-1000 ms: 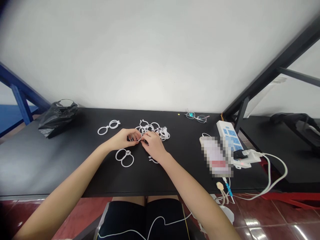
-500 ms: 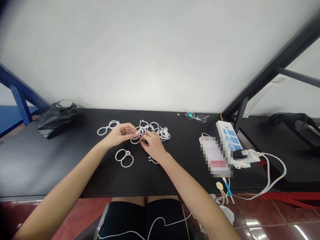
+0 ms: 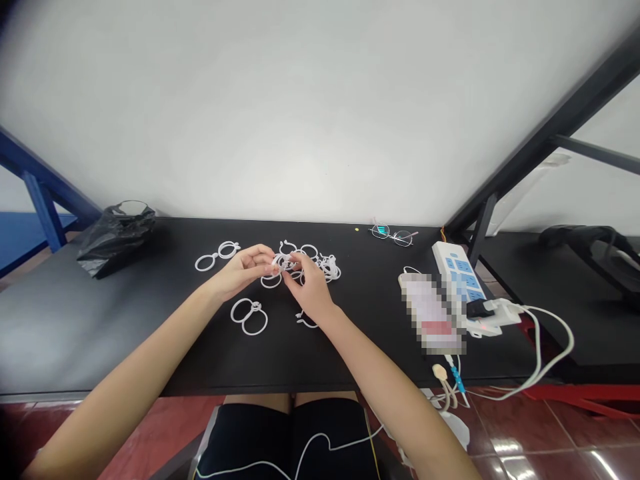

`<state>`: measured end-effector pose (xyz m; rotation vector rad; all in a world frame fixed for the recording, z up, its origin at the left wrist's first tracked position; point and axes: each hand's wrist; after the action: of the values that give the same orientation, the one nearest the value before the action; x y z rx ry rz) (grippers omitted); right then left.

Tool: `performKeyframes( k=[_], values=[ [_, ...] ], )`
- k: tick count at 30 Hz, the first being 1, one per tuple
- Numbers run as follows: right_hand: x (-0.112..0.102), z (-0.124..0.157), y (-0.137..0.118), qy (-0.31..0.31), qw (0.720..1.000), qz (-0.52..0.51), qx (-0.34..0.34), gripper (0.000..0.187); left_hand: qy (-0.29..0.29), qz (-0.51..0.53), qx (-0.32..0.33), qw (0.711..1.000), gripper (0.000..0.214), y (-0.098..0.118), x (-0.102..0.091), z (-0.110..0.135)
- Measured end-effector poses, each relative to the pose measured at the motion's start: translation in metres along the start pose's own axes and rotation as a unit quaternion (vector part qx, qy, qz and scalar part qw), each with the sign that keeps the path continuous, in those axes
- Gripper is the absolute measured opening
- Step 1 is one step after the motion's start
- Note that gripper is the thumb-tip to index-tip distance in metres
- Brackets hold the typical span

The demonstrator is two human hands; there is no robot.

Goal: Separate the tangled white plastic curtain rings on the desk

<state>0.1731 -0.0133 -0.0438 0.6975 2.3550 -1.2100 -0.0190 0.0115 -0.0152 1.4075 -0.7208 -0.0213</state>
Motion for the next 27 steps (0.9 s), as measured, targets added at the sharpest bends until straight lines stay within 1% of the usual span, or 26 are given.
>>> performKeyframes(
  k=[3,6,12,14,16,18,22,27],
  values=[
    [-0.0002,-0.0004,0.0000,-0.008,1.000,-0.014,0.004,0.029,0.011,0.035,-0.002,0.999,0.033,0.0013,0.0008,0.0005],
    [-0.0012,-0.0011,-0.0016,-0.009,1.000,-0.020,0.001,0.023,0.019,0.040,-0.012,0.999,0.036,0.0024,0.0007,0.0012],
    [-0.0048,-0.0019,-0.0045,0.021,0.999,-0.008,-0.026,0.016,0.019,0.077,-0.017,0.997,0.038,0.0012,0.0011,0.0003],
    [-0.0050,-0.0016,-0.0043,0.032,0.999,-0.017,-0.035,0.012,0.020,0.077,-0.011,0.997,0.035,0.0008,0.0014,-0.0004],
    [-0.0045,-0.0012,-0.0037,0.036,0.998,-0.028,-0.032,0.008,0.029,0.050,-0.001,0.998,0.031,0.0011,0.0018,-0.0009],
    [-0.0037,-0.0011,-0.0026,0.029,0.999,-0.044,-0.007,0.008,0.037,-0.001,0.011,0.999,0.029,0.0019,0.0021,-0.0010],
    [-0.0025,-0.0016,0.0000,-0.007,0.990,-0.112,0.081,0.013,0.031,-0.128,0.047,0.990,0.030,0.0029,0.0018,-0.0003],
    [-0.0013,-0.0034,0.0023,-0.054,0.959,-0.224,0.164,0.026,-0.015,-0.215,0.067,0.974,0.048,0.0023,0.0037,0.0009]
  ],
)
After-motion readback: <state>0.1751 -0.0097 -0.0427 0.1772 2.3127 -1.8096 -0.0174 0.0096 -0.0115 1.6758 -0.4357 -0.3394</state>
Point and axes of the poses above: each hand's wrist, its own z-axis away from the middle knuckle, its own x-axis out of the palm, y = z × x, and after that the axes turned 10 degrees about z, right-handed
